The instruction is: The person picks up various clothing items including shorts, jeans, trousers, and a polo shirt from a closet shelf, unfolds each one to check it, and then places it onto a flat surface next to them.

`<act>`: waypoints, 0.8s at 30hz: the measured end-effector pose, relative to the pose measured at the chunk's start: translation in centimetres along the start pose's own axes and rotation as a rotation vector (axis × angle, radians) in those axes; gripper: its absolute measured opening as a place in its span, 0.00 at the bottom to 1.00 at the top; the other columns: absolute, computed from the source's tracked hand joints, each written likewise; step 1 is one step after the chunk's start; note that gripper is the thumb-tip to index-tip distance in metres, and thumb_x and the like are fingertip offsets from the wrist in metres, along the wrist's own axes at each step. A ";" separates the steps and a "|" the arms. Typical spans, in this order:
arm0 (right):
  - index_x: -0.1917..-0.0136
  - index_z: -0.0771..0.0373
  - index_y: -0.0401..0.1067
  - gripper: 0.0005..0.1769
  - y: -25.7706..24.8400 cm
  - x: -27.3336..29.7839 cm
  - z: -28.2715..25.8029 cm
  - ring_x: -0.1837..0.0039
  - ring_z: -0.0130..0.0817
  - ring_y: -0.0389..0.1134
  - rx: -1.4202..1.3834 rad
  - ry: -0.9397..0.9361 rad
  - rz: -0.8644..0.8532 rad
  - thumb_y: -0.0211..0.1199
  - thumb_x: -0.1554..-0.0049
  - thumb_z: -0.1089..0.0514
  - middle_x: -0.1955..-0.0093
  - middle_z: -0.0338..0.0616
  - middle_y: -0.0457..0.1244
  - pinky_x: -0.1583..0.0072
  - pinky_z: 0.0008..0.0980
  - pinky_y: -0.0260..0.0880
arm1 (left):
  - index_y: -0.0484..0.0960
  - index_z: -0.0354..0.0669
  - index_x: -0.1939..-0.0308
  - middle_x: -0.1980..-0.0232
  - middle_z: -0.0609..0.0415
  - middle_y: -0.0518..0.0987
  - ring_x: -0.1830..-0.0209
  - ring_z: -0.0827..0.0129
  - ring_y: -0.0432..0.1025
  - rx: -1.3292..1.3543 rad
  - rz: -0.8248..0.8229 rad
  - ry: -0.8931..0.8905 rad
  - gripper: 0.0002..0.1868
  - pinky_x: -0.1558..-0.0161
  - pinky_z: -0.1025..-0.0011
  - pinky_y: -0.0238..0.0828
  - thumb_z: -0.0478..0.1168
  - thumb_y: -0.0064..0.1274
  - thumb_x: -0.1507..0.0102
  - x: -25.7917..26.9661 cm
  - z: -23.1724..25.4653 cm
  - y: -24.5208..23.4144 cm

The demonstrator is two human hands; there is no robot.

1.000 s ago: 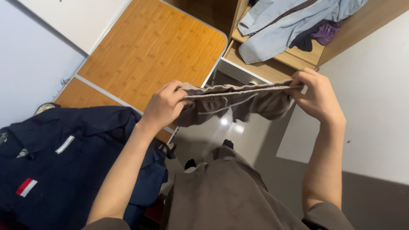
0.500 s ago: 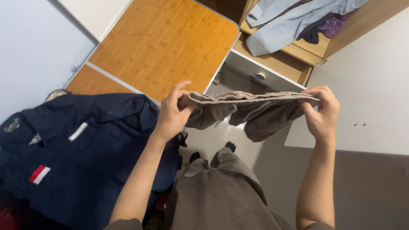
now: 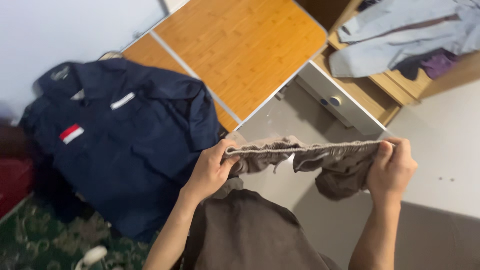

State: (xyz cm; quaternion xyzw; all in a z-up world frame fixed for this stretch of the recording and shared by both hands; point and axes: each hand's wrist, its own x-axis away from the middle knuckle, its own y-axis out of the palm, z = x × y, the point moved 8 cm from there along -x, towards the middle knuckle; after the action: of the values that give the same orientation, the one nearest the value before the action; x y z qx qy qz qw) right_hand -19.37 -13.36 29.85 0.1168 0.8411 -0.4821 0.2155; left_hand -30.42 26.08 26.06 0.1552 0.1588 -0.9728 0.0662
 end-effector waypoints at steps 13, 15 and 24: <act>0.44 0.68 0.73 0.24 7.1 1.4 -14.1 0.55 0.28 0.68 -0.540 -0.040 -0.977 0.72 0.54 0.72 0.57 0.44 0.69 0.54 0.30 0.71 | 0.79 0.34 0.55 0.66 0.57 0.84 0.68 0.82 0.75 0.054 0.409 -0.333 0.13 0.66 0.81 0.71 0.31 0.64 0.40 16.6 5.9 -12.2; 0.47 0.70 0.75 0.18 8.0 1.8 -16.6 0.54 0.30 0.67 -0.564 -0.119 -0.979 0.73 0.52 0.74 0.57 0.47 0.68 0.52 0.31 0.68 | 0.79 0.33 0.54 0.64 0.56 0.85 0.65 0.81 0.77 0.026 0.467 -0.335 0.15 0.63 0.81 0.73 0.31 0.65 0.42 18.6 6.8 -13.9; 0.34 0.69 0.58 0.31 11.4 4.3 -30.0 0.50 0.29 0.71 -0.951 -0.332 -0.778 0.70 0.46 0.71 0.49 0.47 0.67 0.51 0.28 0.73 | 0.80 0.31 0.49 0.59 0.52 0.85 0.61 0.78 0.79 -0.105 0.814 -0.447 0.18 0.59 0.79 0.76 0.28 0.65 0.42 25.9 8.4 -22.9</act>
State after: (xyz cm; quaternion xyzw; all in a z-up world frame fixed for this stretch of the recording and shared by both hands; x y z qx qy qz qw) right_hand -26.04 18.21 32.39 -0.3820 0.8996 -0.1104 0.1804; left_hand -61.26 42.82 31.89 -0.0119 0.1161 -0.8679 0.4829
